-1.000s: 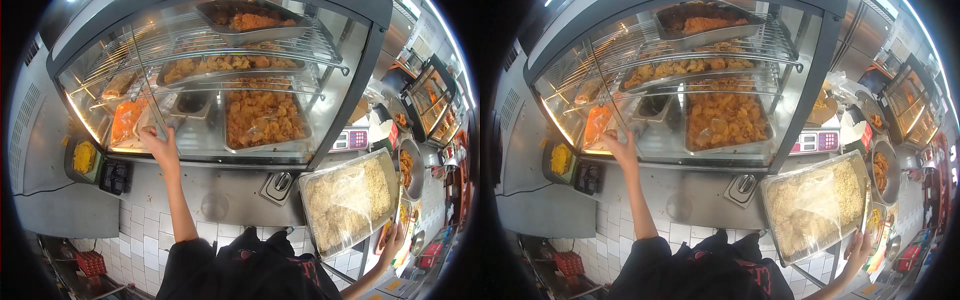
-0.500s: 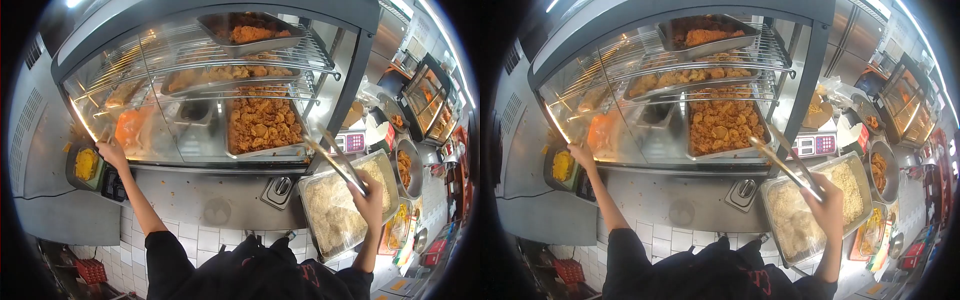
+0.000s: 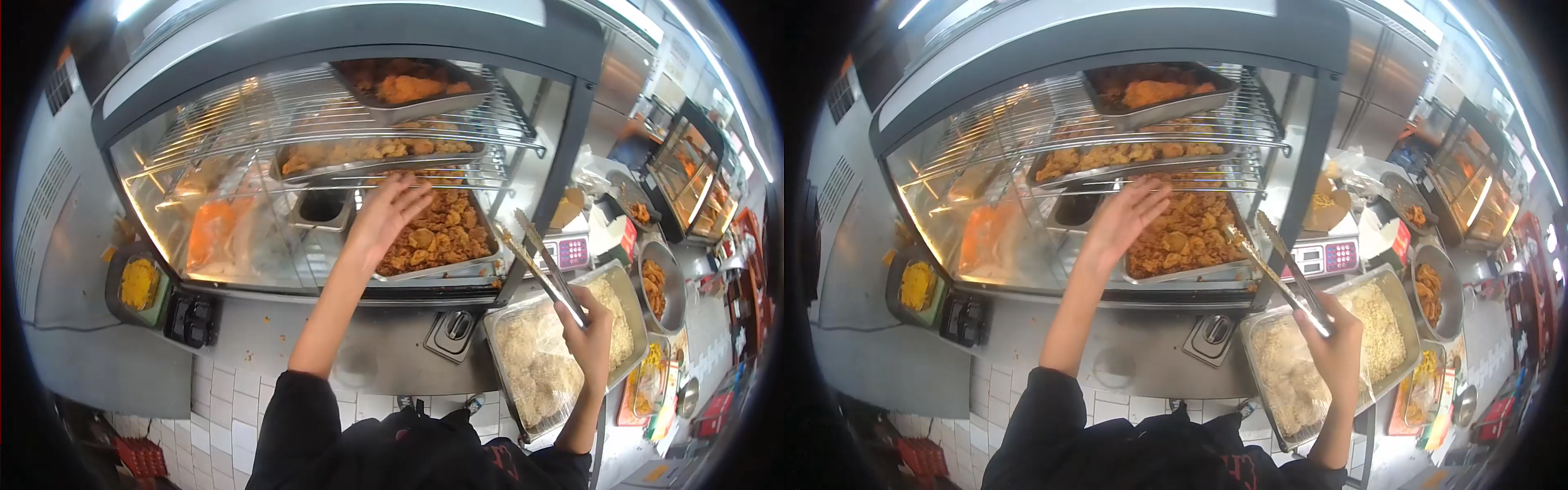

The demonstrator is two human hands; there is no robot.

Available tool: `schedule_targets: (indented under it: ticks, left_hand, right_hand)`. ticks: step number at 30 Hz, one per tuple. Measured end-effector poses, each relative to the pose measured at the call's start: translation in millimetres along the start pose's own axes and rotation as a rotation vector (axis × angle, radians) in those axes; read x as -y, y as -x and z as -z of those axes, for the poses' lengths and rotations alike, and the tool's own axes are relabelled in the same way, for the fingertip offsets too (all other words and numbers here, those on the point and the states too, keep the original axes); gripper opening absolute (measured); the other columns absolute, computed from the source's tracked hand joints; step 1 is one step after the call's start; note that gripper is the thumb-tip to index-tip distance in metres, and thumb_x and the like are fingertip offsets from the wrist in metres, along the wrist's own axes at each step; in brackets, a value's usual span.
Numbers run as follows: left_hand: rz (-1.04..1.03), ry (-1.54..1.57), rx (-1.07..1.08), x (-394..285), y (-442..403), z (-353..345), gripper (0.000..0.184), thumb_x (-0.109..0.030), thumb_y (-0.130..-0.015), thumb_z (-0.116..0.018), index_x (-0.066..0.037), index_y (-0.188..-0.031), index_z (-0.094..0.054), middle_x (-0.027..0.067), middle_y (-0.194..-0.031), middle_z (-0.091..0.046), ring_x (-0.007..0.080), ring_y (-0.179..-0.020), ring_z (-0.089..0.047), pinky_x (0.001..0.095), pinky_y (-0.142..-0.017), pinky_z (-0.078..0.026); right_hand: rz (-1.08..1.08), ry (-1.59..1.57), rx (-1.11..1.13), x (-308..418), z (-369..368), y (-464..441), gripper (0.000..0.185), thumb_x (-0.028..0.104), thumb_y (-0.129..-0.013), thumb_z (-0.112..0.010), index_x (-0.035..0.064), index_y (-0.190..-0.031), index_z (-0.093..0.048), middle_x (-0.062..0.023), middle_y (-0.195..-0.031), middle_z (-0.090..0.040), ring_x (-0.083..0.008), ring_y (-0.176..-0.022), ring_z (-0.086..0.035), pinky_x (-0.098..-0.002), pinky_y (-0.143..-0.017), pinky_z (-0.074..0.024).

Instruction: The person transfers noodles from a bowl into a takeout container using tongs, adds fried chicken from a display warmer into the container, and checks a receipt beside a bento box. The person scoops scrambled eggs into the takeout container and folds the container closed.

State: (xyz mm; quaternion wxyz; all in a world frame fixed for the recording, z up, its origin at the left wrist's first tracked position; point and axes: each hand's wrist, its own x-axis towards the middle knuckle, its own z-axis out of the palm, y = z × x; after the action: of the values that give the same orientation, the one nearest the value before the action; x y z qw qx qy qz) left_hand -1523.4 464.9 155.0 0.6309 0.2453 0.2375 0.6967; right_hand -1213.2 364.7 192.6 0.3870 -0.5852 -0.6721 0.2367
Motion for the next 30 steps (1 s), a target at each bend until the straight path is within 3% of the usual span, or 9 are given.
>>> schedule_targets:
  ticks: [3, 7, 10, 13, 15, 21, 25, 27, 30]
  left_hand:
    - [-0.068, 0.029, 0.021, 0.5, -20.0, 3.0, 0.039, -0.007, -0.087, -0.048, 0.009, -0.120, -0.035, 0.0176, -0.126, -0.039, 0.0327, -0.118, -0.043, 0.0403, -0.098, -0.040]
    - [0.032, 0.053, 0.015, -3.7, -20.7, 8.8, 0.041, -0.005, -0.084, -0.052, 0.000, -0.122, -0.037, 0.0083, -0.120, -0.040, 0.0225, -0.106, -0.049, 0.0351, -0.088, -0.044]
    - [0.026, 0.042, -0.017, -5.5, -11.7, 9.1, 0.050, -0.007, -0.083, -0.051, -0.003, -0.129, -0.032, 0.0049, -0.127, -0.038, 0.0199, -0.104, -0.046, 0.0352, -0.084, -0.043]
    - [0.047, 0.062, -0.003, -10.6, -3.2, 15.0, 0.052, -0.007, -0.083, -0.048, -0.005, -0.131, -0.029, 0.0025, -0.132, -0.036, 0.0197, -0.104, -0.045, 0.0375, -0.085, -0.042]
    - [0.058, 0.085, 0.015, -13.0, 3.9, 19.2, 0.052, -0.007, -0.083, -0.047, -0.005, -0.132, -0.029, 0.0014, -0.133, -0.035, 0.0197, -0.104, -0.045, 0.0385, -0.085, -0.042]
    - [0.111, 0.114, 0.101, -11.1, 26.9, 22.6, 0.048, -0.008, -0.083, -0.046, -0.011, -0.130, -0.036, -0.0002, -0.133, -0.039, 0.0176, -0.105, -0.046, 0.0397, -0.086, -0.040]
    - [0.113, 0.050, 0.192, -9.0, 40.8, 21.1, 0.051, -0.017, -0.085, -0.043, -0.012, -0.134, -0.033, -0.0003, -0.140, -0.034, 0.0189, -0.110, -0.046, 0.0388, -0.094, -0.037]
    - [0.090, -0.051, 0.191, 1.7, 62.5, 22.7, 0.054, -0.025, -0.087, -0.044, -0.012, -0.137, -0.029, 0.0032, -0.141, -0.033, 0.0200, -0.111, -0.046, 0.0382, -0.096, -0.036]
    - [0.199, -0.054, 0.233, 23.0, 104.0, 39.8, 0.059, -0.037, -0.088, -0.045, -0.012, -0.138, -0.027, 0.0089, -0.138, -0.035, 0.0198, -0.111, -0.047, 0.0365, -0.095, -0.037]
  right_hand:
    - [-0.051, 0.041, -0.024, -4.7, 14.9, 8.6, 0.030, 0.012, -0.076, -0.069, -0.0066, -0.097, -0.059, -0.0131, -0.075, -0.063, -0.0122, -0.067, -0.057, -0.0261, -0.060, -0.0458]
    - [-0.016, 0.056, -0.033, -1.9, 20.6, 6.9, 0.030, 0.013, -0.076, -0.069, -0.0064, -0.096, -0.059, -0.0132, -0.073, -0.062, -0.0134, -0.066, -0.058, -0.0263, -0.058, -0.0457]
    - [0.097, 0.126, -0.030, 20.8, 18.8, -8.4, 0.029, 0.013, -0.076, -0.069, -0.0064, -0.094, -0.058, -0.0124, -0.070, -0.061, -0.0152, -0.064, -0.059, -0.0273, -0.057, -0.0456]
    - [0.175, 0.193, 0.049, 43.5, 9.3, -37.2, 0.028, 0.015, -0.076, -0.069, -0.0061, -0.090, -0.057, -0.0130, -0.068, -0.060, -0.0213, -0.060, -0.060, -0.0290, -0.055, -0.0458]
    - [0.384, 0.268, 0.051, 56.0, -6.7, -62.6, 0.030, 0.022, -0.078, -0.067, -0.0060, -0.083, -0.058, -0.0164, -0.066, -0.060, -0.0284, -0.059, -0.060, -0.0335, -0.054, -0.0463]
    - [0.402, 0.466, 0.174, 85.1, -69.1, -124.0, 0.037, 0.031, -0.079, -0.064, -0.0059, -0.074, -0.060, -0.0219, -0.066, -0.059, -0.0358, -0.064, -0.062, -0.0414, -0.058, -0.0496]
    - [0.468, 0.513, 0.154, 88.6, -96.5, -144.1, 0.034, 0.028, -0.077, -0.064, -0.0057, -0.075, -0.060, -0.0219, -0.066, -0.060, -0.0362, -0.066, -0.062, -0.0411, -0.059, -0.0509]
    - [0.513, 0.547, 0.107, 83.6, -105.1, -154.2, 0.035, 0.031, -0.078, -0.064, -0.0039, -0.084, -0.064, -0.0211, -0.062, -0.059, -0.0375, -0.066, -0.060, -0.0417, -0.063, -0.0494]
    - [0.480, 0.528, 0.084, 80.7, -105.0, -155.0, 0.030, 0.025, -0.075, -0.066, -0.0041, -0.077, -0.063, -0.0207, -0.068, -0.061, -0.0354, -0.067, -0.062, -0.0397, -0.062, -0.0509]
